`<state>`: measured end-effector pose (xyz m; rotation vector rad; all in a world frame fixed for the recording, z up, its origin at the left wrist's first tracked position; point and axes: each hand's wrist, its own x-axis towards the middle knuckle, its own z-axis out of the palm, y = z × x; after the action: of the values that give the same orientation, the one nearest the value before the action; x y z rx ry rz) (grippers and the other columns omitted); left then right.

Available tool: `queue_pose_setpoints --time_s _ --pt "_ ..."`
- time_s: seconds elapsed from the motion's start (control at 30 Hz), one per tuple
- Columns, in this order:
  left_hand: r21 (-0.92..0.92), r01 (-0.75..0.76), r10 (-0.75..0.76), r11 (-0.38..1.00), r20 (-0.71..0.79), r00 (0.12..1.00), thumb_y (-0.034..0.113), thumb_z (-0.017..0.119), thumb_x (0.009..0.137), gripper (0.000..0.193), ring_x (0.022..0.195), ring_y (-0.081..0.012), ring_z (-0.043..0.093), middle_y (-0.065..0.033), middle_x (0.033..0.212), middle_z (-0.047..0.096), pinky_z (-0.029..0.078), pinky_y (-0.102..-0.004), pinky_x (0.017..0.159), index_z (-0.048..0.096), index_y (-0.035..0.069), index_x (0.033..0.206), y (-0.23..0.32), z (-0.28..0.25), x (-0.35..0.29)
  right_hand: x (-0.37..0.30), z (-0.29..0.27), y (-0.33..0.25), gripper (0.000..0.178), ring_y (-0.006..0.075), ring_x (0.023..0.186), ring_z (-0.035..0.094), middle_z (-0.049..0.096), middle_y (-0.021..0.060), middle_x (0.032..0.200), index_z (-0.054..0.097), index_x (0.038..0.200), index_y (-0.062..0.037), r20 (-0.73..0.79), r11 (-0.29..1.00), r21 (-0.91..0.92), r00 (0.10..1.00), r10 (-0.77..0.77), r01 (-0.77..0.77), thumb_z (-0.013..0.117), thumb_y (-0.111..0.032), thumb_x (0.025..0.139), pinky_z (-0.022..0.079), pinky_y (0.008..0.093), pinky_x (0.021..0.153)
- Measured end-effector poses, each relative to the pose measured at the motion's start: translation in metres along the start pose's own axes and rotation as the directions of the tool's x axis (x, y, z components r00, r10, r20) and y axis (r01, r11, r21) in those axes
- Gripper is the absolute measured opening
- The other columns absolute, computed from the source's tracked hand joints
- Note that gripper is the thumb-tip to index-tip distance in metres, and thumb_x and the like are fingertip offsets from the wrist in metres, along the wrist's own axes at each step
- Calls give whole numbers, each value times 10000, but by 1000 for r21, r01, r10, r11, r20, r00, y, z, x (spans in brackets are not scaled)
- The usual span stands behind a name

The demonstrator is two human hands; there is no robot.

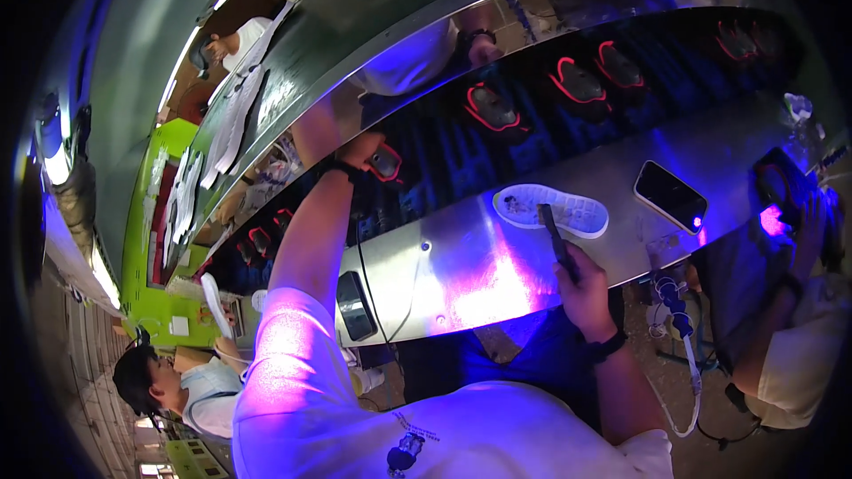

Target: Apply cleaning solution to a shoe upper and scrub it with a brush.

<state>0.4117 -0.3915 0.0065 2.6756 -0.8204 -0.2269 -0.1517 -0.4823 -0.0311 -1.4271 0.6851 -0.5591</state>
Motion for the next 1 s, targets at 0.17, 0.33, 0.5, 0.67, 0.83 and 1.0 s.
queue_pose_setpoints --time_s 0.17,0.33,0.5,0.67,0.83,1.0 --pt "298 -162 274 941 -387 880 405 721 809 583 1160 -415 636 -223 1267 666 511 -480 990 644 50 1265 23 29 -20 0 4 21 435 140 879 670 720 109 977 589 1315 25 -93 967 -185 977 -192 172 701 -16 896 545 313 812" --pt "-577 -111 120 809 -23 992 570 777 802 799 1248 -296 596 -145 1335 628 457 -398 1057 547 97 1403 134 71 -3 -9 5 -4 427 168 891 701 735 132 1008 576 1322 19 -183 982 -88 966 -183 169 689 -14 911 552 325 813" --pt "-760 497 -273 419 416 867 494 864 712 768 1044 -279 653 -139 1228 650 508 -441 968 601 93 1312 225 155 -15 -38 -11 -56 410 141 703 674 740 113 943 555 1347 16 -182 915 -400 975 -131 48 658 -37 954 540 292 658" --pt "-773 623 -72 122 619 782 292 776 683 365 746 -266 643 -77 894 624 562 -440 757 606 161 978 193 137 -28 -63 -31 -65 420 100 634 617 742 96 950 519 1388 7 -151 939 -343 985 -83 27 600 -11 977 515 261 616" --pt "-811 585 95 21 584 806 187 652 757 206 760 -236 652 -56 838 640 545 -356 815 614 106 943 96 24 -191 -70 -32 -53 355 212 903 702 723 155 1065 624 1301 -8 -99 775 -603 945 -310 191 651 -45 950 548 331 833" --pt "-778 527 248 341 615 748 79 638 723 450 886 -189 680 -78 1004 695 541 -302 858 631 -14 1163 40 -7 -349 -71 -27 -52 368 123 837 651 689 96 957 628 1304 -14 -73 933 -356 994 -87 56 668 -37 938 521 283 774"
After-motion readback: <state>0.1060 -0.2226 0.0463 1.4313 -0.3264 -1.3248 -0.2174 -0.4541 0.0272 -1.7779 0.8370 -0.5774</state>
